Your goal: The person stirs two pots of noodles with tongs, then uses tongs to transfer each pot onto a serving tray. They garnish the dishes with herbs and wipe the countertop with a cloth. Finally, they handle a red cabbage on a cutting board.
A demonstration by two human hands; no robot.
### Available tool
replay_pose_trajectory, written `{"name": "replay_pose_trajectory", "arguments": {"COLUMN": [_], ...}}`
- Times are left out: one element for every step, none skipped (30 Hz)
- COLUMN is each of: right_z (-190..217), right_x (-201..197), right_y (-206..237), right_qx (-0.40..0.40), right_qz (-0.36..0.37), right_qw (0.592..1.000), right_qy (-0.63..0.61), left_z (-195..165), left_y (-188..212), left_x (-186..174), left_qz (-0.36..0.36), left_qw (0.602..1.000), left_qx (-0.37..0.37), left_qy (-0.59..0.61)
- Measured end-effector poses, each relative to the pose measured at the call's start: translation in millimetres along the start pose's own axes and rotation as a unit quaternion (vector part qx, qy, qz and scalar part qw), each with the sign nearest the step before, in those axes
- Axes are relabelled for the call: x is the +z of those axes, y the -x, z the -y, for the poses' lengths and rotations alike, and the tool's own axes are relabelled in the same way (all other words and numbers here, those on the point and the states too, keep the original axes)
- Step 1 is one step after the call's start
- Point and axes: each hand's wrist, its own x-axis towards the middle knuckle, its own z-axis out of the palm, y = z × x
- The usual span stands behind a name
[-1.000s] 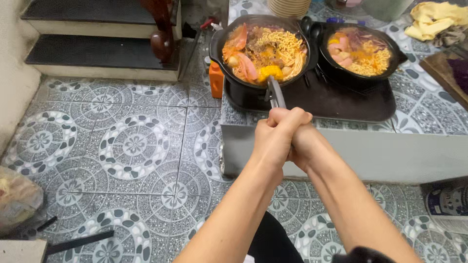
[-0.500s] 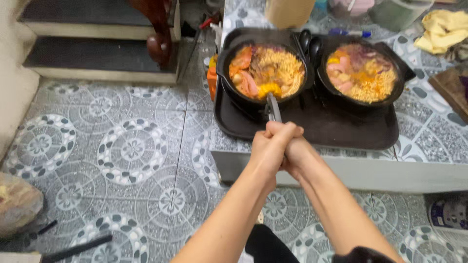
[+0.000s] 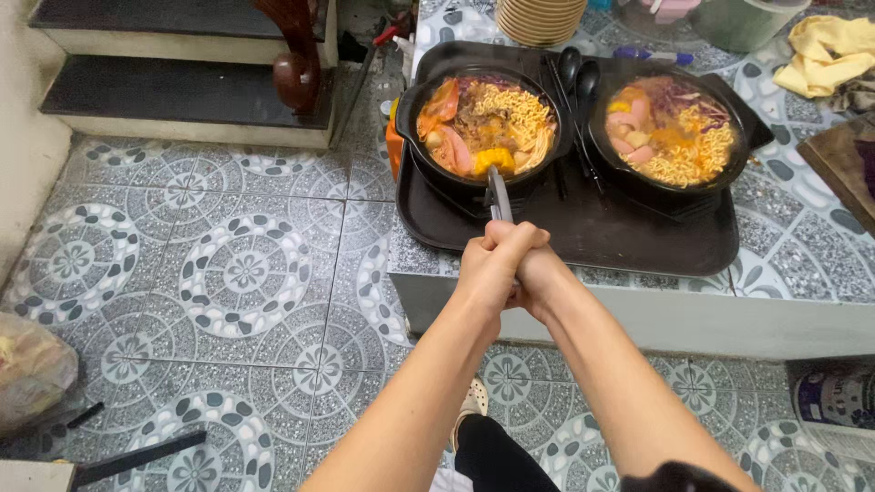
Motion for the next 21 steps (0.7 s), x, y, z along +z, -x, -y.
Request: {"name": "replay_pose_trajectory", "arguments": {"right_z": [3, 7, 11, 15, 20, 24, 28, 32, 36, 40, 44, 48, 51, 54, 56, 58, 60, 61, 63, 63, 63], "right_x": [0, 0, 0, -1, -1, -1, 0, 0, 1, 2, 3, 4, 5, 5, 6, 7, 8, 9, 10, 11, 11], "right_y": [1, 3, 4, 6, 8, 10, 12, 15, 18, 21, 23, 26, 28, 30, 32, 34, 34, 35, 35, 34, 34], "right_qx": [0.014, 0.028, 0.041, 0.031, 0.021, 0.012, 0.020, 0.030, 0.041, 0.042, 0.041, 0.039, 0.041, 0.044, 0.047, 0.039, 0.030, 0.022, 0.025, 0.030, 0.034], "right_qz": [-0.002, -0.005, -0.008, 0.013, 0.035, 0.056, 0.048, 0.040, 0.032, 0.042, 0.052, 0.062, 0.055, 0.047, 0.039, 0.037, 0.035, 0.034, 0.027, 0.020, 0.013], "right_qw": [1.000, 0.999, 0.999, 0.999, 0.999, 0.998, 0.997, 0.996, 0.994, 0.992, 0.990, 0.987, 0.985, 0.984, 0.983, 0.980, 0.977, 0.974, 0.971, 0.967, 0.963], "right_qy": [0.009, 0.018, 0.026, 0.025, 0.025, 0.026, 0.048, 0.071, 0.093, 0.111, 0.128, 0.146, 0.156, 0.166, 0.176, 0.191, 0.207, 0.223, 0.237, 0.252, 0.266], "left_z": [-1, -2, -4, -6, -8, -11, -13, -14, -15, -15, -15, -13, -11, -9, -7, -4, -1, 1, 4, 7, 9], "left_y": [-1, -1, -2, -2, -3, -3, -4, -5, -5, -6, -7, -7, -9, -10, -12, -14, -16, -19, -21, -22, -23], "left_x": [-1, -1, -2, -2, -3, -4, -4, -4, -4, -4, -4, -4, -4, -4, -3, -3, -3, -3, -4, -4, -5], "left_qz": [-0.005, -0.009, -0.013, 0.003, 0.019, 0.034, 0.015, -0.003, -0.022, -0.013, -0.004, 0.006, 0.002, -0.001, -0.005, -0.004, -0.004, -0.004, 0.005, 0.016, 0.026], "left_qw": [1.000, 1.000, 0.999, 0.999, 0.997, 0.995, 0.994, 0.993, 0.990, 0.991, 0.992, 0.993, 0.993, 0.994, 0.995, 0.994, 0.994, 0.994, 0.997, 0.999, 1.000], "left_qx": [-0.004, -0.009, -0.014, -0.032, -0.049, -0.067, -0.071, -0.076, -0.081, -0.082, -0.081, -0.080, -0.068, -0.057, -0.047, -0.043, -0.039, -0.035, -0.025, -0.016, -0.006], "left_qy": [-0.010, -0.021, -0.031, -0.043, -0.055, -0.067, -0.081, -0.096, -0.110, -0.104, -0.098, -0.092, -0.091, -0.091, -0.090, -0.096, -0.101, -0.107, -0.073, -0.038, -0.003]}}
